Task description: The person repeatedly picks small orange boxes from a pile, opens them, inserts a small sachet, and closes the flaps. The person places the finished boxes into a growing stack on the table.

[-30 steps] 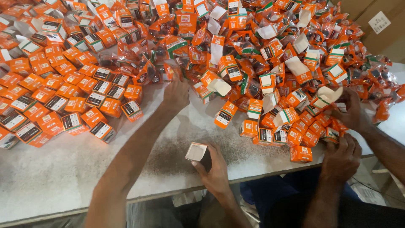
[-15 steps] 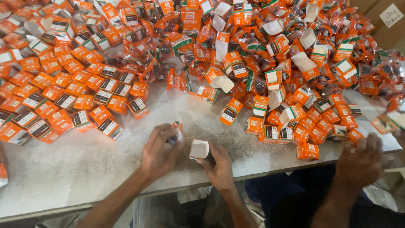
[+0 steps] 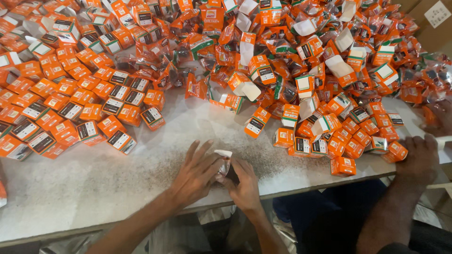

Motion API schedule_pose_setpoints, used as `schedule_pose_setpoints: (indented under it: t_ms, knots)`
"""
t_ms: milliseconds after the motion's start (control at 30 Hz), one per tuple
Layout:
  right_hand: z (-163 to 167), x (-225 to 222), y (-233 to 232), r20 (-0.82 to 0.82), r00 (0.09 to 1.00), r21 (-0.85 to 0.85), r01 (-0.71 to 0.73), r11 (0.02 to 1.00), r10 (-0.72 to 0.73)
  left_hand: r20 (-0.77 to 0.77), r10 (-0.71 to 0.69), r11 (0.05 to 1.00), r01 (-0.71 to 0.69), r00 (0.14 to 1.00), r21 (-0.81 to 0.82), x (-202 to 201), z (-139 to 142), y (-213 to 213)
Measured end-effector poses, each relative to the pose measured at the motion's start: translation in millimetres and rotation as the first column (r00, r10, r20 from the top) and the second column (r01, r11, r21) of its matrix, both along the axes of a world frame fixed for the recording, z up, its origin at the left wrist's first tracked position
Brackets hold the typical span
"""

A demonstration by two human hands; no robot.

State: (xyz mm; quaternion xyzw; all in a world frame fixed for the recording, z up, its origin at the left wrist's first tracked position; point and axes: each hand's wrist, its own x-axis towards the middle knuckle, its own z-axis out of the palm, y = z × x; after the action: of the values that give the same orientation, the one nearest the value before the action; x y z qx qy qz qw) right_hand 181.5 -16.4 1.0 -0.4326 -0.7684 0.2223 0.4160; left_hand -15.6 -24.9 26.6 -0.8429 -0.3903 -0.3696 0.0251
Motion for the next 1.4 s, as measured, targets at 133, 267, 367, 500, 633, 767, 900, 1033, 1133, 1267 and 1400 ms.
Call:
schedule_pose_setpoints:
  t_ms: [133,267,367,500,633,767,900,1033,1133,1267,1400]
  knots:
    - [1,0,-1,0.018,1.000,-0.063,0.011,0.998,-0.010,0.089,0.180,0.983,-0.183,0.980,0.032,12,5,-5]
    - [0,0,-2,0.023,1.000,-0.036,0.019,0.999,-0.018,0.446,0.371,0.806,-0.044,0.814,-0.590,20,2,2]
    - [-1,-1,-3,-0.094,0.995,-0.084,0.015,0.996,-0.023,0.436,0.452,0.630,0.067,0.778,-0.773,17,-5,9]
    - [-3,-2,-5,-0.163,0.986,-0.073,0.007,0.997,-0.019,0.361,0.387,0.717,-0.031,0.848,-0.697,14,-16,18]
    - [-4,-3,-5,-0.020,1.000,0.081,-0.003,0.997,0.004,0.464,0.403,0.692,0.069,0.789,-0.718,15,-22,22]
    - [-5,-4,-3,0.041,0.999,0.154,-0.003,0.988,-0.003,0.619,0.321,0.396,0.492,0.717,-0.775,-1,-19,29]
    - [-6,-4,-3,0.036,0.999,0.124,-0.009,0.992,0.005,0.776,0.351,0.199,0.768,0.524,-0.609,-24,-15,42]
    - [-7,-4,-3,0.017,1.000,0.144,-0.022,0.989,0.020,0.647,0.390,0.246,0.603,0.655,-0.759,-14,-18,48]
    - [-8,-4,-3,0.010,1.000,0.110,-0.004,0.994,0.003,0.535,0.410,0.261,0.468,0.739,-0.845,-3,-18,47]
    - [-11,-3,-4,0.009,1.000,0.081,0.004,0.997,-0.005,0.429,-0.052,0.943,0.186,0.902,-0.276,3,-16,22]
    - [-16,-2,-5,-0.056,0.998,-0.016,0.028,0.999,-0.028,0.294,-0.245,0.921,0.316,0.924,-0.226,-11,-10,13]
